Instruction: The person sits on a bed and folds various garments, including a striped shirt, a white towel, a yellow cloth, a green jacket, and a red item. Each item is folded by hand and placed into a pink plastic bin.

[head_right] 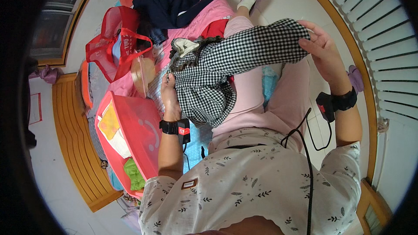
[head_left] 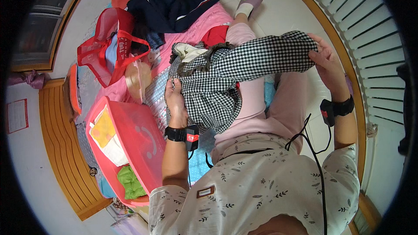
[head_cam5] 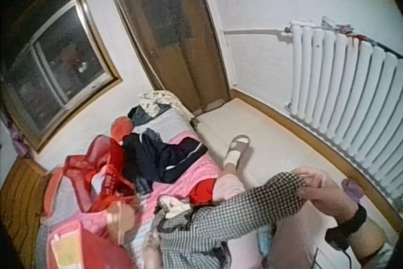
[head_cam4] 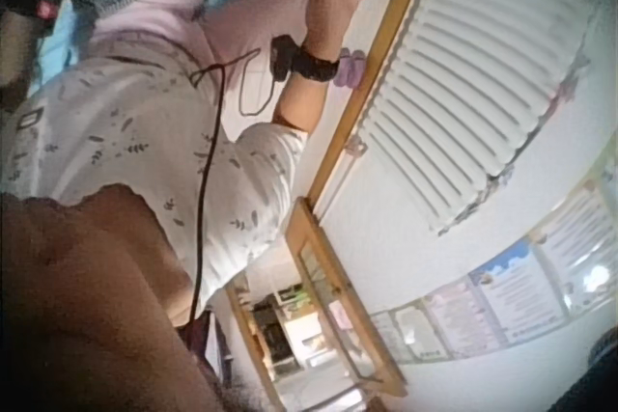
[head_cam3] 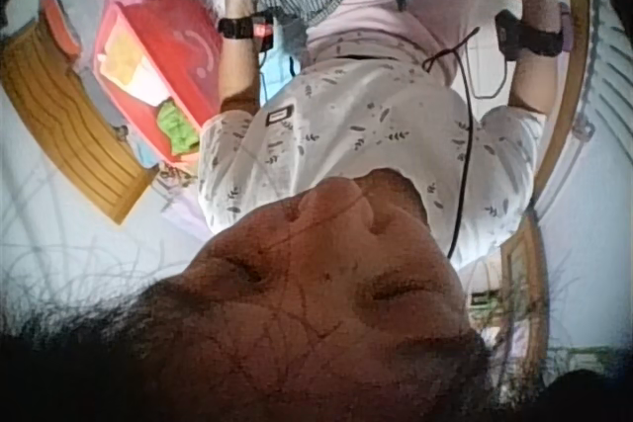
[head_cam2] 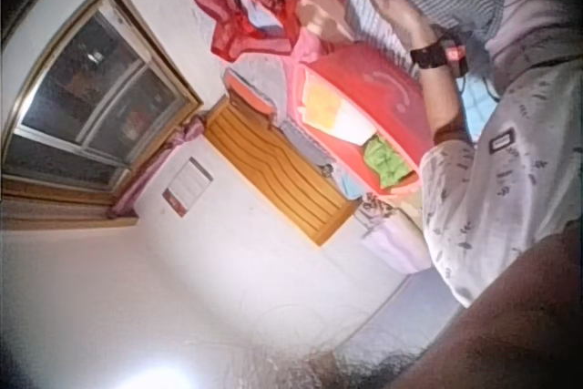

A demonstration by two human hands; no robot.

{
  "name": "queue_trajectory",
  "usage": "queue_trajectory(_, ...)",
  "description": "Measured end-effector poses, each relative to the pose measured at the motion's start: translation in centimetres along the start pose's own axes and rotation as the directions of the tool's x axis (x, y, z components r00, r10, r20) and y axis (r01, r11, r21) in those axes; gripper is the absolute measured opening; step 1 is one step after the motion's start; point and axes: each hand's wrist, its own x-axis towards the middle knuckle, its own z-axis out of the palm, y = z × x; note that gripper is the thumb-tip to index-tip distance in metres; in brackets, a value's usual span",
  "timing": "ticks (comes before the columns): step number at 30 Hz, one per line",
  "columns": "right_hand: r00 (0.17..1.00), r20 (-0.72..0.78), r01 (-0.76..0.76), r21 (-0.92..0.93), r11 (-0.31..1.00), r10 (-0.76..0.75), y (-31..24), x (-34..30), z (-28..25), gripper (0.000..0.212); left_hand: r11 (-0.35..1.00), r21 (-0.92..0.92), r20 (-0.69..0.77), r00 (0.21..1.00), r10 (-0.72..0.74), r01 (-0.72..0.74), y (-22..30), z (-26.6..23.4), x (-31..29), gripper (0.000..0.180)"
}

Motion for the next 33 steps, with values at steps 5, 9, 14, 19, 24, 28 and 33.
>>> queue_trajectory(5, 0.992, -0.030, 0.122, 0.107, 0.987, -0.119, 0.7, -1.5, -1.2, 0.057, 0.998, 0.021, -0.032, 0.997, -0.067, 0.068, 1.2, 0.9, -0.7, 0.023)
queue_trajectory(9, 0.995, 0.022, 0.097, 0.052, 0.994, -0.098, 0.6, -2.7, -0.6, 0.069, 0.997, -0.007, 0.037, 0.997, -0.074, 0.075, 1.2, 0.3, -1.1, 0.025)
queue_trajectory(14, 1.000, -0.005, -0.023, -0.080, 0.997, 0.022, 0.1, -4.7, -1.2, 0.068, 0.993, 0.022, -0.074, 0.991, -0.114, 0.116, 0.5, 0.0, -1.5, 0.023)
queue_trajectory(19, 0.995, -0.077, 0.037, -0.225, 0.974, -0.056, 1.6, -4.8, -3.0, 0.050, 0.964, 0.016, 0.104, 0.958, -0.266, 0.266, 1.0, 0.2, -3.1, 0.034)
queue_trajectory(24, 0.935, -0.350, -0.045, -0.282, 0.958, -0.059, 2.8, -4.6, -3.9, 0.036, 0.954, 0.150, 0.025, 0.963, -0.268, 0.261, 1.6, -0.1, -3.2, 0.037)
queue_trajectory(28, 0.915, -0.403, -0.004, 0.022, 1.000, 0.012, 1.4, -5.6, -5.8, 0.023, 0.991, -0.023, 0.050, 0.990, -0.134, 0.135, 3.3, -0.5, -3.3, 0.024)
queue_trajectory(33, 0.930, -0.363, -0.001, -0.164, 0.987, -0.059, -0.9, -7.5, -5.7, 0.036, 0.979, -0.112, 0.162, 0.976, -0.149, 0.168, 5.2, 1.2, -4.1, 0.023)
